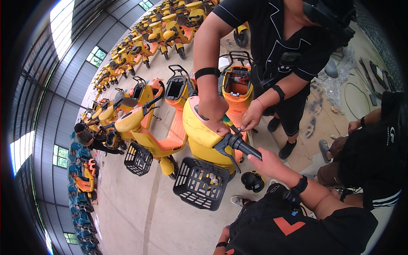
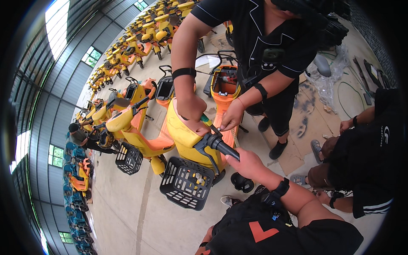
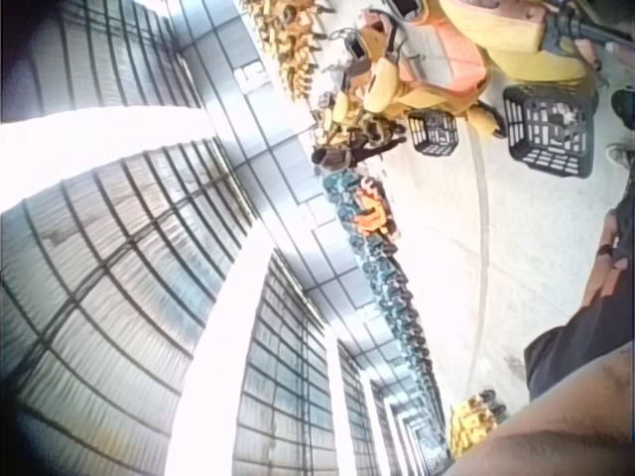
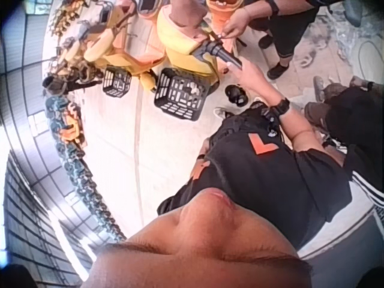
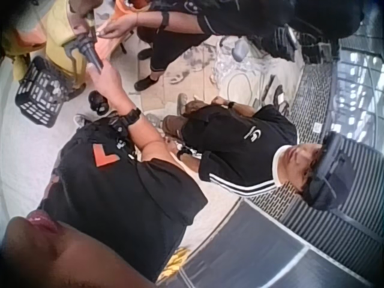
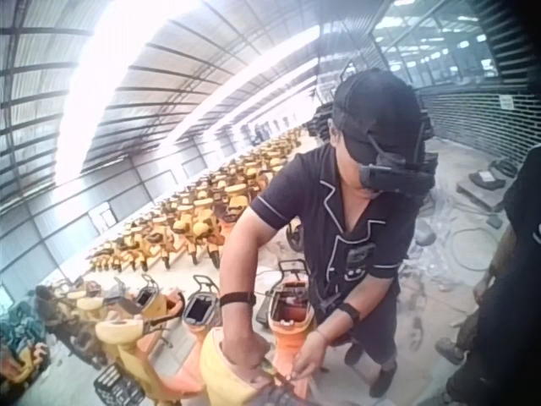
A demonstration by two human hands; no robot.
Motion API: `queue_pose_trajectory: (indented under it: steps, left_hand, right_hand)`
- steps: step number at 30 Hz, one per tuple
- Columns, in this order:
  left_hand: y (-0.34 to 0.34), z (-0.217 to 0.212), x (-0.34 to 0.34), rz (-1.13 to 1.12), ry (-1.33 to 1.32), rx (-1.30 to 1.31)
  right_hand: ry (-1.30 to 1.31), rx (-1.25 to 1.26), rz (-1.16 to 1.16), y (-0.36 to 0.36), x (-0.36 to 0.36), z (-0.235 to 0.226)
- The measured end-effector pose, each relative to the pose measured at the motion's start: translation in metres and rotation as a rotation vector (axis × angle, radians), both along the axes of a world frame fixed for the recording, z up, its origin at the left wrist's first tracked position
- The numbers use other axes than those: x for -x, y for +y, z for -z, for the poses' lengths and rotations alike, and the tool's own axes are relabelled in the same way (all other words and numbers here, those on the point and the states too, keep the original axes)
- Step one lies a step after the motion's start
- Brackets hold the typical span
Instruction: The person holds a yellow and orange scooter's handlebars and uses wire cutters to trim a fastener near the front casing while another person works on the scooter's internal components with a drill.
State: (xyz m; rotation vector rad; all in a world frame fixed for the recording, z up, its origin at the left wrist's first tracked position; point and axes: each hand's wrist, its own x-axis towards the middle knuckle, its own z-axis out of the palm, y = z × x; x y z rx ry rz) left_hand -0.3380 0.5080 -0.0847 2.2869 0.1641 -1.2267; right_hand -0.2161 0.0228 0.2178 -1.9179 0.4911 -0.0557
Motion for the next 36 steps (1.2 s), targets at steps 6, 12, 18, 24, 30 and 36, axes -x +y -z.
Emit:
queue_pose_trajectory:
  steps: [6,12,18,24,30,36]
  left_hand:
    - [0.008,0.011,0.001,0.070,-0.048,0.040]
    - [0.026,0.034,0.002,0.161,-0.110,0.051]
    - [0.015,0.029,-0.003,0.025,-0.021,0.046]
    - [0.027,0.041,0.000,-0.003,-0.058,0.094]
    - [0.016,0.030,-0.004,0.122,-0.081,0.058]
    - [0.022,0.045,-0.001,-0.057,0.026,0.080]
  right_hand:
    - [0.002,0.058,-0.003,0.000,0.000,0.000]
    - [0.135,0.391,-0.008,0.002,0.000,-0.015]
    - [0.134,0.487,-0.008,0.000,0.000,-0.010]
    - [0.095,0.508,-0.030,0.007,0.002,-0.018]
    - [0.083,0.508,-0.019,0.004,0.002,-0.013]
    - [0.076,0.483,-0.029,0.006,0.003,-0.016]
